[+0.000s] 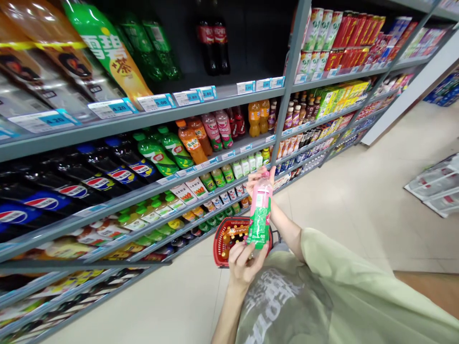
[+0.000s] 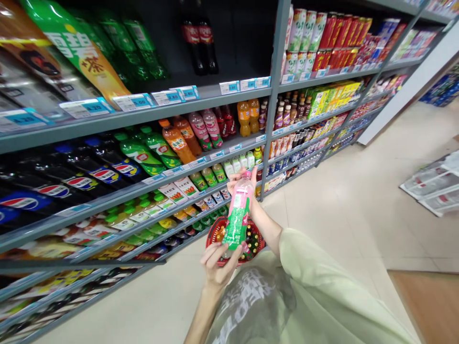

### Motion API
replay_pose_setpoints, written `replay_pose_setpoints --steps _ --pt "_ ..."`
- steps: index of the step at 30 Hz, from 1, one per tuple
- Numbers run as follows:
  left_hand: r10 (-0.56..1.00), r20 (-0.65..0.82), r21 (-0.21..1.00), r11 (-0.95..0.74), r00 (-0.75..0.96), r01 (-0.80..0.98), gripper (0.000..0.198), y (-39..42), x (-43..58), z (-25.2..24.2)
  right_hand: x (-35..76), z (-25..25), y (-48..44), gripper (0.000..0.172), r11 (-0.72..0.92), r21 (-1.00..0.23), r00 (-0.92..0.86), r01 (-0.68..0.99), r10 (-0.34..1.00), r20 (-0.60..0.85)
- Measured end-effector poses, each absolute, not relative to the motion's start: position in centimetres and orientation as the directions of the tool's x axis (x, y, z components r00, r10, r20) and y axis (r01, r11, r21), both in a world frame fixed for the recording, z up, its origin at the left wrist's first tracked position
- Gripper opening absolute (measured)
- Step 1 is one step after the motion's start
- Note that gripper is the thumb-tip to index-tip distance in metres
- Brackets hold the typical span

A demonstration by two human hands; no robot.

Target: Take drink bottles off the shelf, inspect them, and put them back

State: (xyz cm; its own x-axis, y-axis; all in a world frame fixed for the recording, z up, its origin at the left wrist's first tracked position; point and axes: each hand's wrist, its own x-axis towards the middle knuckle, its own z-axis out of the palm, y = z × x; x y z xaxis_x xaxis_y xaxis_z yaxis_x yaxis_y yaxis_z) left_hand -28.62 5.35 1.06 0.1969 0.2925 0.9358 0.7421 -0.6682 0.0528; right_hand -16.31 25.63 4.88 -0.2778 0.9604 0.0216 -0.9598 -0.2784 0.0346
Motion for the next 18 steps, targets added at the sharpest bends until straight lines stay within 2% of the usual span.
replay_pose_setpoints --steps 1,3,5,7,9,12,13,15,18 --pt "0.318 0.935 0.105 -0.667 0.155 0.738 0.049 5.5 -28.6 1.0 -16.0 5.2 25.6 0.041 -0.325 0.041 -0.324 -0.945 0.946 0.029" --pt "0.345 0.936 0.196 -0.662 0.062 0.723 0.043 5.9 -28.7 0.8 -15.3 5.8 25.6 0.049 -0.405 -0.022 -0.406 -0.914 0.914 0.017" --pt "0.365 0.929 0.289 -0.627 -0.055 0.723 0.045 6.3 -28.7 0.3 -14.7 6.5 25.5 0.056 -0.452 -0.144 -0.455 -0.880 0.890 -0.009" --pt "0.420 0.883 0.438 -0.577 -0.210 0.689 0.057 6.6 -28.8 -0.6 -14.3 7.4 25.4 0.066 -0.462 -0.281 -0.478 -0.841 0.878 -0.015" --pt "0.534 0.757 0.644 -0.516 -0.375 0.565 0.060 6.8 -28.9 -1.6 -14.1 8.2 25.2 0.076 -0.457 -0.402 -0.502 -0.794 0.865 0.007" --pt "0.757 0.397 0.917 -0.349 -0.519 0.192 0.051 6.9 -29.0 -2.9 -14.2 9.5 25.0 0.080 -0.440 -0.516 -0.548 -0.734 0.834 0.068" --pt "0.819 0.255 0.961 -0.274 -0.513 0.040 0.050 6.9 -29.1 -3.1 -14.4 9.8 25.0 0.078 -0.429 -0.542 -0.556 -0.723 0.827 0.086" --pt "0.896 0.033 0.962 -0.149 -0.443 -0.230 0.052 6.9 -29.1 -3.4 -14.6 10.3 24.9 0.072 -0.396 -0.595 -0.560 -0.699 0.821 0.112" --pt "0.926 -0.082 0.913 -0.078 -0.370 -0.399 0.053 7.0 -28.9 -3.6 -15.0 10.4 24.7 0.066 -0.307 -0.715 -0.541 -0.628 0.832 0.119"
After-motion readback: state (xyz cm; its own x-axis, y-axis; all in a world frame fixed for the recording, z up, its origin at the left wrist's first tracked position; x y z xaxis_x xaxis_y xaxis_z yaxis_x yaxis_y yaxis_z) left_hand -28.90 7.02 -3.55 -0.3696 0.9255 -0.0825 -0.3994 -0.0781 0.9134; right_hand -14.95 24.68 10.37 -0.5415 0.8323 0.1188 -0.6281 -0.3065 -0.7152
